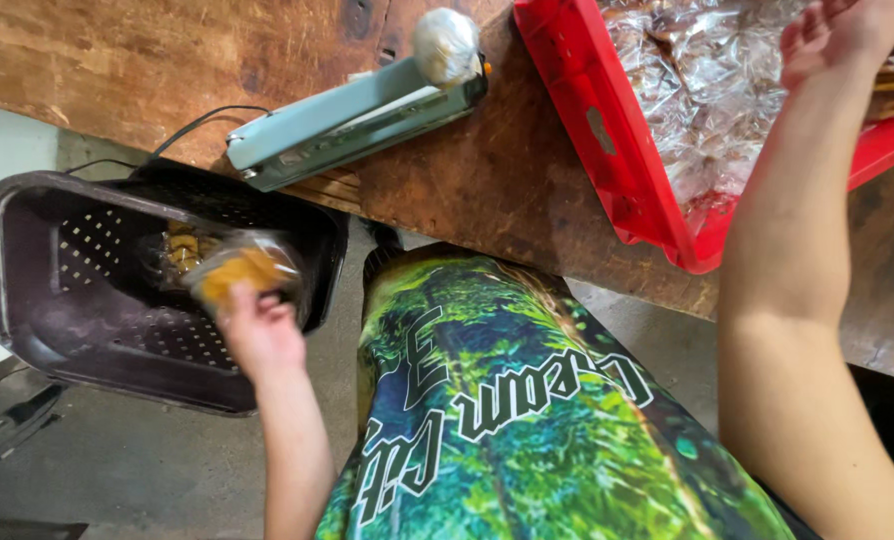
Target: The person seals bags of bread using a heat sealer, taking bags from a crate and placing the sealed bags into a bin.
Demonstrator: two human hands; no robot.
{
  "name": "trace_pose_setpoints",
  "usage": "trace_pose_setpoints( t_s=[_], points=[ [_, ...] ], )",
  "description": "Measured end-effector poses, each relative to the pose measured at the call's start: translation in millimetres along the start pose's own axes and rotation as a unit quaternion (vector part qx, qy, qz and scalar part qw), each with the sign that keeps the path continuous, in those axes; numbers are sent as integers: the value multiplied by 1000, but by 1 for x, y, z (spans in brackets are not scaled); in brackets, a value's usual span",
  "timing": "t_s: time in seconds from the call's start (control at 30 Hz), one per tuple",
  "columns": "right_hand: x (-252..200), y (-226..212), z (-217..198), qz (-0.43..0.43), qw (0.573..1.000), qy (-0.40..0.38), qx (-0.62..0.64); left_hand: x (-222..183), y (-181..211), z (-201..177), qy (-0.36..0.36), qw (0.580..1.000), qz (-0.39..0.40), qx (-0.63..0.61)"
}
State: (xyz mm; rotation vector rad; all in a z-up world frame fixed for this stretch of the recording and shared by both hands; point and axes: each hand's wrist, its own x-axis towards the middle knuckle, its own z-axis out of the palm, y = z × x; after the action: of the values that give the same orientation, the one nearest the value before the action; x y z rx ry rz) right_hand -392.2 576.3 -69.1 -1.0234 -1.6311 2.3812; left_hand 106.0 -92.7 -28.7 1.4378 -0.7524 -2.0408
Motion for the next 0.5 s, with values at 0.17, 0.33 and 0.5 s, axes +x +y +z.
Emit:
trace_pose_setpoints(
  t_s=[0.17,0.33,0.5],
  points=[
    [3,-18,-10,27,998,-48,-15,15,-15,-23,103,992,-31,-60],
    [-142,-56,25,-118,956,-163,-215,-39,-62,95,-220,965,-90,108],
    [-319,-57,80,-168,884,-351,-259,-90,-97,198,-540,792,-276,69]
  ],
)
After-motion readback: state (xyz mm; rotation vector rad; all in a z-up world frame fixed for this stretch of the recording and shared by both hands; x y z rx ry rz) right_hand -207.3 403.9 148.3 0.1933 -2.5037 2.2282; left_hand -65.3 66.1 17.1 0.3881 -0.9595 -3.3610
